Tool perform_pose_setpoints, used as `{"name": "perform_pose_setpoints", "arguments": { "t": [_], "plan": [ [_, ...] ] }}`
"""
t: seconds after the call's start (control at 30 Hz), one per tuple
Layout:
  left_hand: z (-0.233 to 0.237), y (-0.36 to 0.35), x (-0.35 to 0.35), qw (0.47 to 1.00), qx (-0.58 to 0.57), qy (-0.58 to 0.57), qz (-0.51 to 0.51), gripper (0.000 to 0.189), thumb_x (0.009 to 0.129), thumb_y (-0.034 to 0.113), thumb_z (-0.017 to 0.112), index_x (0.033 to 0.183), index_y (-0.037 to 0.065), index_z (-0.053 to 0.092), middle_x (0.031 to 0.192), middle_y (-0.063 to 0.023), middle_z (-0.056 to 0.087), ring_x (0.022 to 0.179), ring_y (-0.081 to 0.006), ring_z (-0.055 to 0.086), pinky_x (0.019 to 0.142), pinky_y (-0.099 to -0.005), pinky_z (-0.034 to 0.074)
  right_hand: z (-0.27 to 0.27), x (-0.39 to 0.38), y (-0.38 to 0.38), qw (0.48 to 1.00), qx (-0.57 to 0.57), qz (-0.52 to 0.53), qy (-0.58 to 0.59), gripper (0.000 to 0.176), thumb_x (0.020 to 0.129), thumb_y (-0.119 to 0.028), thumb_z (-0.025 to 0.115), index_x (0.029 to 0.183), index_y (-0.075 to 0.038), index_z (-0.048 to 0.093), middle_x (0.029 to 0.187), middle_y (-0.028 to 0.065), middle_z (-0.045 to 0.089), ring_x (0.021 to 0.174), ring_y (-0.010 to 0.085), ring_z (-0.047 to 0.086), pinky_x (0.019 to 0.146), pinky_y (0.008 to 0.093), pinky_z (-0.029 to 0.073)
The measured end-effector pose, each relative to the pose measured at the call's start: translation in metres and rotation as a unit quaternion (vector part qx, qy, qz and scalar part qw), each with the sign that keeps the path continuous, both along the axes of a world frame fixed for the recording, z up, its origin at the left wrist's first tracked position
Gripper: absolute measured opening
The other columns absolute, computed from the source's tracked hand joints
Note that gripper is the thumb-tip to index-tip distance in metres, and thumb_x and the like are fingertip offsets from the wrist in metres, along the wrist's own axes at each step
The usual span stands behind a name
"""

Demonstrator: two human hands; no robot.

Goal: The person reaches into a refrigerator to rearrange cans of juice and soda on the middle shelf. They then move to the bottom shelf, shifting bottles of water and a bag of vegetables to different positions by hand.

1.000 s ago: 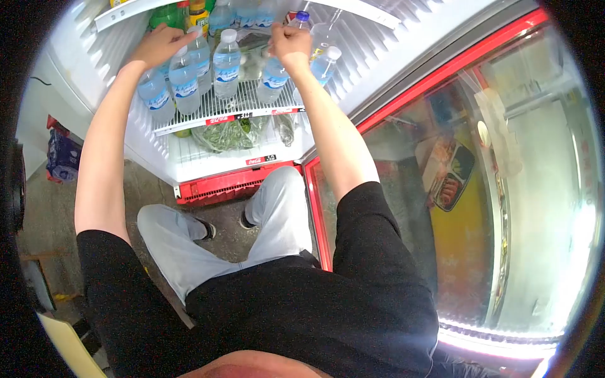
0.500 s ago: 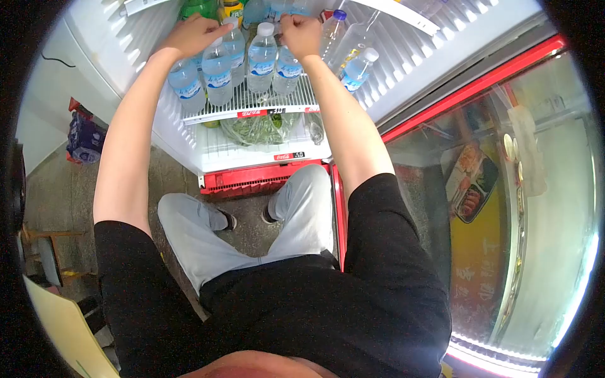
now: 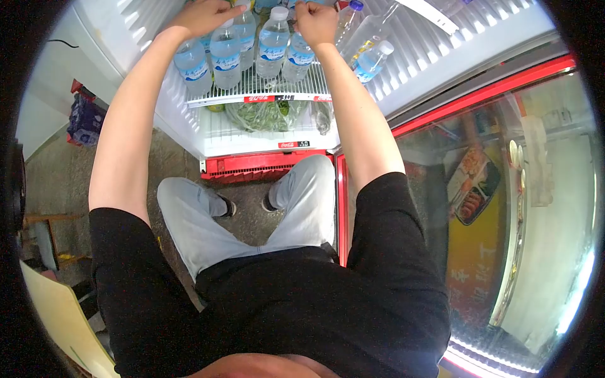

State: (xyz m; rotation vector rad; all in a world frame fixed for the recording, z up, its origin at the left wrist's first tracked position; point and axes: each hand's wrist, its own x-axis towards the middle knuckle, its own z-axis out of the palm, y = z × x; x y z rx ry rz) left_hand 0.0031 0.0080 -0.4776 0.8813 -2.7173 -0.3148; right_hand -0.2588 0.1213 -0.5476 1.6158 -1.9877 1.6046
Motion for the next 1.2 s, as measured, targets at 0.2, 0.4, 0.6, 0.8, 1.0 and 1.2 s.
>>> {"name": "perform_pose_setpoints", "arguments": {
  "t": [0.2, 0.4, 0.6, 0.8, 1.0, 1.2],
  "plan": [
    [0.005, 0.002, 0.000, 1.000, 0.012, -0.016, 0.006, 0.055, 0.099, 0.062, 0.047, 0.115, 0.020, 0.079, 0.119, -0.0124, 0.075, 0.118, -0.0378, 0.064, 0.106, -0.0461, 0.046, 0.001, 0.003, 0.001, 1.000, 0.007, -0.012, -0.010, 0.035, 0.093, -0.025, 0.060, 0.071, -0.002, 0.073, 0.059, 0.0102, 0.067, 0.056, 0.0217, 0.066, 0.062, 0.0369, 0.053],
    [0.007, 0.011, 0.001, 1.000, -0.014, -0.008, 0.005, 0.056, 0.100, 0.063, 0.045, 0.114, 0.021, 0.079, 0.119, -0.0127, 0.075, 0.118, -0.0371, 0.065, 0.105, -0.0455, 0.047, -0.005, 0.005, -0.002, 1.000, -0.018, -0.006, -0.020, 0.031, 0.093, -0.022, 0.061, 0.073, -0.001, 0.074, 0.058, 0.0099, 0.067, 0.054, 0.0208, 0.065, 0.059, 0.0362, 0.052],
    [0.008, 0.007, 0.001, 0.999, -0.010, -0.040, 0.024, 0.060, 0.098, 0.066, 0.044, 0.115, 0.021, 0.079, 0.118, -0.0132, 0.074, 0.113, -0.0381, 0.068, 0.103, -0.0463, 0.049, -0.005, 0.003, -0.005, 0.997, 0.007, 0.006, -0.073, 0.031, 0.093, -0.022, 0.062, 0.073, -0.002, 0.075, 0.058, 0.0086, 0.067, 0.055, 0.0224, 0.065, 0.089, 0.0408, 0.053],
    [0.004, 0.006, -0.001, 1.000, -0.003, 0.003, 0.004, 0.060, 0.098, 0.066, 0.046, 0.111, 0.018, 0.080, 0.111, -0.0143, 0.076, 0.108, -0.0371, 0.069, 0.101, -0.0456, 0.050, 0.002, 0.008, -0.002, 0.994, -0.037, -0.045, 0.093, 0.033, 0.088, -0.027, 0.062, 0.068, -0.003, 0.074, 0.062, 0.0138, 0.069, 0.061, 0.0336, 0.065, 0.117, 0.0476, 0.036],
    [0.003, 0.001, -0.002, 1.000, 0.022, -0.001, -0.002, 0.063, 0.097, 0.067, 0.048, 0.109, 0.014, 0.080, 0.104, -0.0137, 0.077, 0.105, -0.0361, 0.070, 0.099, -0.0448, 0.051, 0.005, 0.013, -0.004, 0.983, -0.012, -0.123, 0.138, 0.033, 0.084, -0.031, 0.063, 0.071, -0.004, 0.076, 0.067, 0.0193, 0.069, 0.071, 0.0400, 0.067, 0.105, 0.0464, 0.047],
    [-0.010, -0.009, -0.003, 0.999, -0.046, -0.002, 0.022, 0.068, 0.097, 0.069, 0.045, 0.106, 0.011, 0.080, 0.111, -0.0184, 0.075, 0.109, -0.0394, 0.069, 0.099, -0.0463, 0.050, -0.014, -0.007, -0.014, 0.988, -0.039, -0.129, 0.081, 0.029, 0.087, -0.032, 0.069, 0.088, -0.005, 0.078, 0.083, 0.0236, 0.072, 0.087, 0.0419, 0.070, 0.086, 0.0482, 0.055]
  ]
}}
